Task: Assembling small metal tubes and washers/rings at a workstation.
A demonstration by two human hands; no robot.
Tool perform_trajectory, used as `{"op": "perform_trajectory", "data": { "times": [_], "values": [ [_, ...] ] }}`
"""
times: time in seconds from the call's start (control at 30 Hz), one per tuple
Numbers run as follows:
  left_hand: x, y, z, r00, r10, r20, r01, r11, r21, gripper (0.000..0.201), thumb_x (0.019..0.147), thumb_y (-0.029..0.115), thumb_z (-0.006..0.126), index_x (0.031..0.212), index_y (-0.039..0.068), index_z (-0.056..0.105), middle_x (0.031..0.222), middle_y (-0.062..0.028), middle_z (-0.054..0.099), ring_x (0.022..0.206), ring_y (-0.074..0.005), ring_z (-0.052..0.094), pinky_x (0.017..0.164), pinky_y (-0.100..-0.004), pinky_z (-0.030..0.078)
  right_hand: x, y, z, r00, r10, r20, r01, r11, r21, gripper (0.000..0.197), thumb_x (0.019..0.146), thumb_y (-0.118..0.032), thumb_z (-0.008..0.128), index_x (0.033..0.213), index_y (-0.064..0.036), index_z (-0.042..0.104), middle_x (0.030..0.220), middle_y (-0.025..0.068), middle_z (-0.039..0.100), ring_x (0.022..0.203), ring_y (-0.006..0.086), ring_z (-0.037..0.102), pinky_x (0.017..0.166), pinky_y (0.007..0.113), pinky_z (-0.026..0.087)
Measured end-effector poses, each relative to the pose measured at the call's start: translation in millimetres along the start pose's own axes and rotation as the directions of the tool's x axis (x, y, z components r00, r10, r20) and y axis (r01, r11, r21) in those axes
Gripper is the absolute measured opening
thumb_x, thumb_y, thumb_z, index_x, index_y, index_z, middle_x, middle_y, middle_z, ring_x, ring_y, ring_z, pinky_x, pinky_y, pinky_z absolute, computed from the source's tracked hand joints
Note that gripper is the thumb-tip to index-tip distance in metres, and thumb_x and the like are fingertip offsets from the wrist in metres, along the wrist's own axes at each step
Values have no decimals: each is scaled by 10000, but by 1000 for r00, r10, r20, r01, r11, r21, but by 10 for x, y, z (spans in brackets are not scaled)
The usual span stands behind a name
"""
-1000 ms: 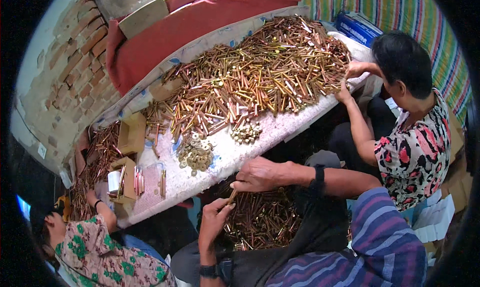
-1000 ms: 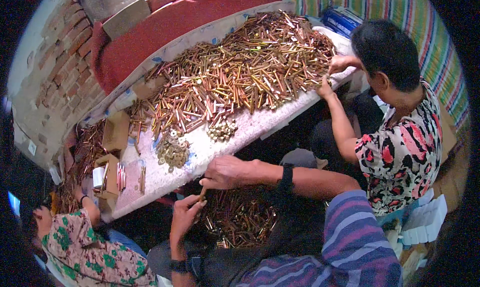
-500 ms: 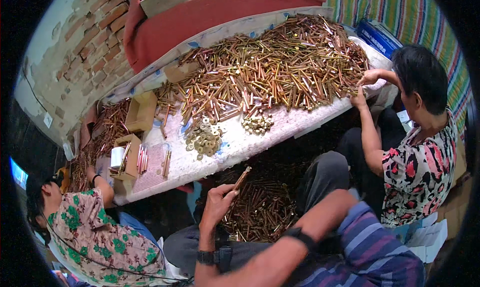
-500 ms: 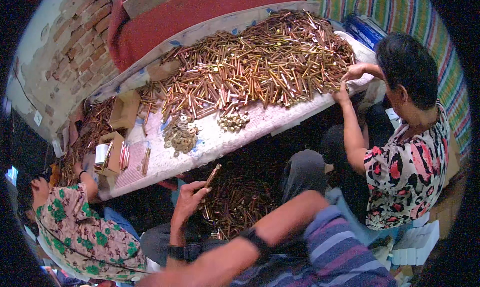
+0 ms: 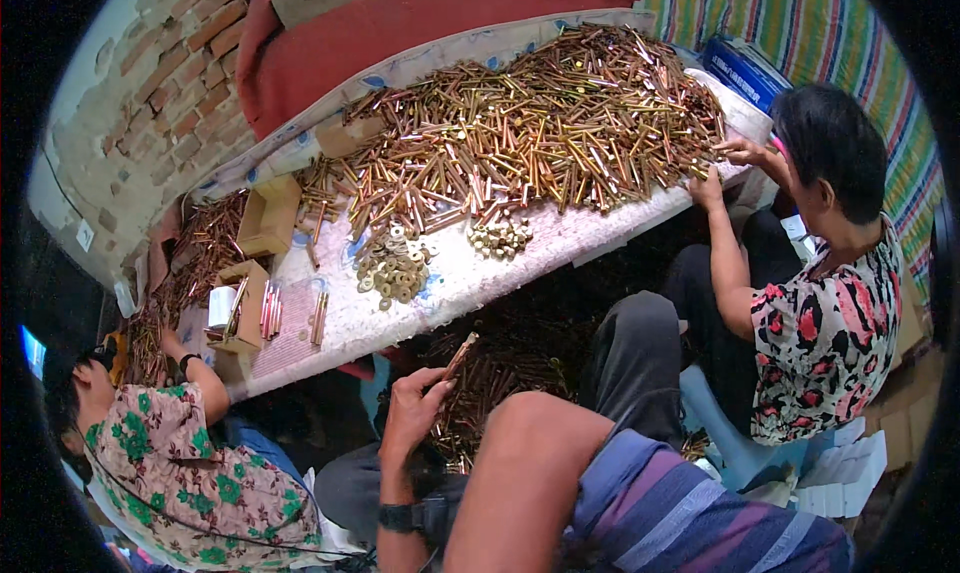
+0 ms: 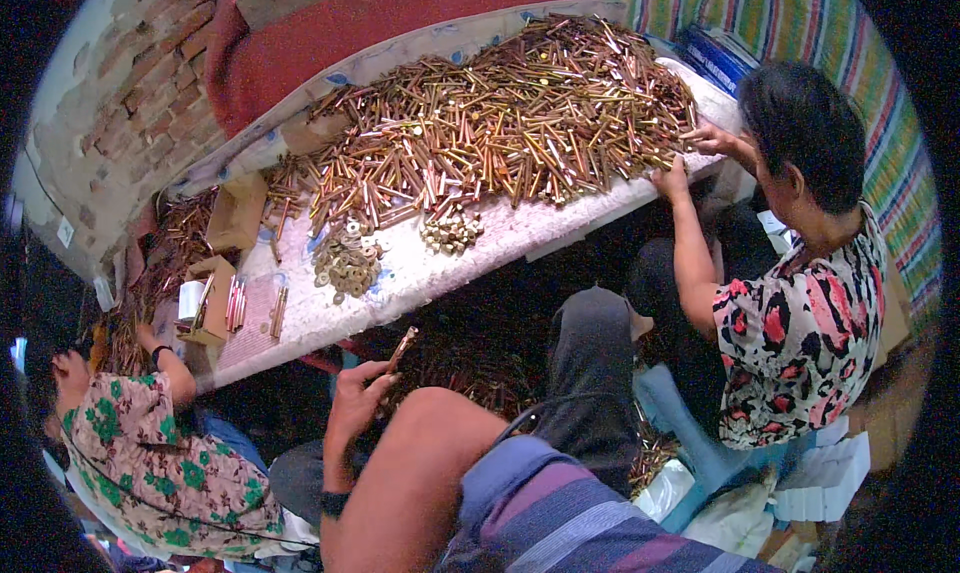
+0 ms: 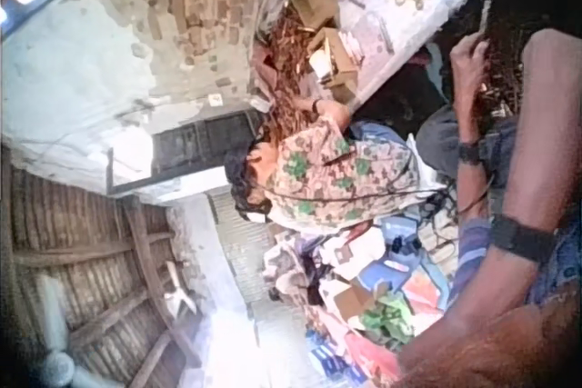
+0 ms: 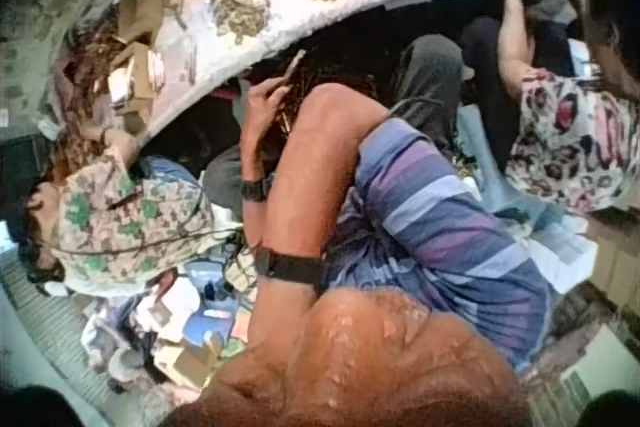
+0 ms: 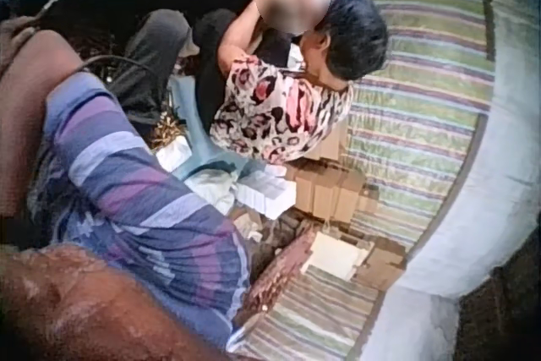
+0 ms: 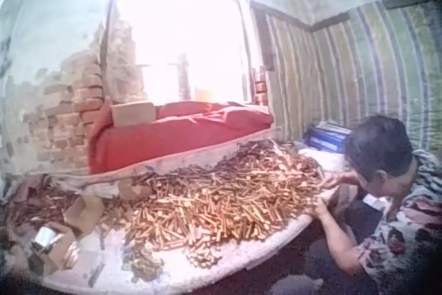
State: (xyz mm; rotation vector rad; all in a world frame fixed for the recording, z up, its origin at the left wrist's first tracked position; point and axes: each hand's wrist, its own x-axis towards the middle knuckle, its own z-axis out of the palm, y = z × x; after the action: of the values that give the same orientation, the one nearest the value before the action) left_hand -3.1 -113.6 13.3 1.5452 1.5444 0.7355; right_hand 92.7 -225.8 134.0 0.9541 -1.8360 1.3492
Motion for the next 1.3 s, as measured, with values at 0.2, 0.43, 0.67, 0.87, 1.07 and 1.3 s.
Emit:
{"op": "perform_trajectory", "data": {
  "times": [0.2, 0.43, 0.67, 0.87, 1.07, 1.3],
  "values": [
    [-40, -118, 26, 986, 102, -130, -99, 995, 31, 223, 860, 72, 668, 1056, -28, 703, 824, -107, 688, 744, -143, 614, 699, -306, 486, 21, -33, 47, 999, -3, -41, 2, 1000, -20, 419, 817, -228, 619, 1146, 30, 601, 998, 217, 622, 901, 382, 619, 798, 438, 520],
    [5, 8, -88, 997, -31, -64, 25, 995, -101, 187, 895, 98, 684, 1053, 5, 717, 716, 24, 587, 625, -47, 501, 535, -247, 395, 111, -111, 70, 993, -55, -104, 55, 998, -7, 405, 819, -234, 620, 1133, 21, 611, 998, 212, 626, 892, 382, 617, 794, 440, 517],
    [-136, -225, -7, 979, -203, -1, 198, 953, -228, 237, 900, 178, 743, 1114, 79, 724, 719, 37, 602, 548, -51, 525, 460, -229, 423, 150, -187, 100, 985, -94, -146, 99, 995, 28, 392, 821, -240, 620, 1121, 12, 621, 997, 206, 630, 883, 382, 614, 791, 442, 515],
    [-181, 64, 127, 953, -301, 22, 285, 871, -400, 267, 897, 94, 720, 1127, -38, 697, 684, 9, 595, 565, -57, 534, 483, -227, 443, 124, -211, 98, 985, -94, -146, 98, 995, 22, 381, 823, -245, 621, 1111, 4, 629, 997, 202, 633, 876, 382, 611, 788, 443, 513],
    [-236, 19, 141, 979, -205, -5, 168, 814, -556, 259, 920, 65, 692, 1140, -70, 663, 767, -46, 634, 606, -92, 578, 488, -252, 497, 123, -296, 59, 977, -77, -196, 85, 996, 33, 370, 825, -250, 621, 1100, -3, 637, 996, 197, 636, 868, 382, 609, 785, 444, 511],
    [-239, -219, 57, 995, -101, -3, 91, 902, -421, 212, 925, 74, 684, 1104, -40, 693, 809, -30, 655, 636, -80, 591, 524, -247, 528, -950, -607, -847, 630, 390, -671, -715, 629, -306, 281, 910, -205, 639, 1139, -44, 662, 993, 171, 691, 882, 308, 692, 778, 392, 545]
  ]
}}
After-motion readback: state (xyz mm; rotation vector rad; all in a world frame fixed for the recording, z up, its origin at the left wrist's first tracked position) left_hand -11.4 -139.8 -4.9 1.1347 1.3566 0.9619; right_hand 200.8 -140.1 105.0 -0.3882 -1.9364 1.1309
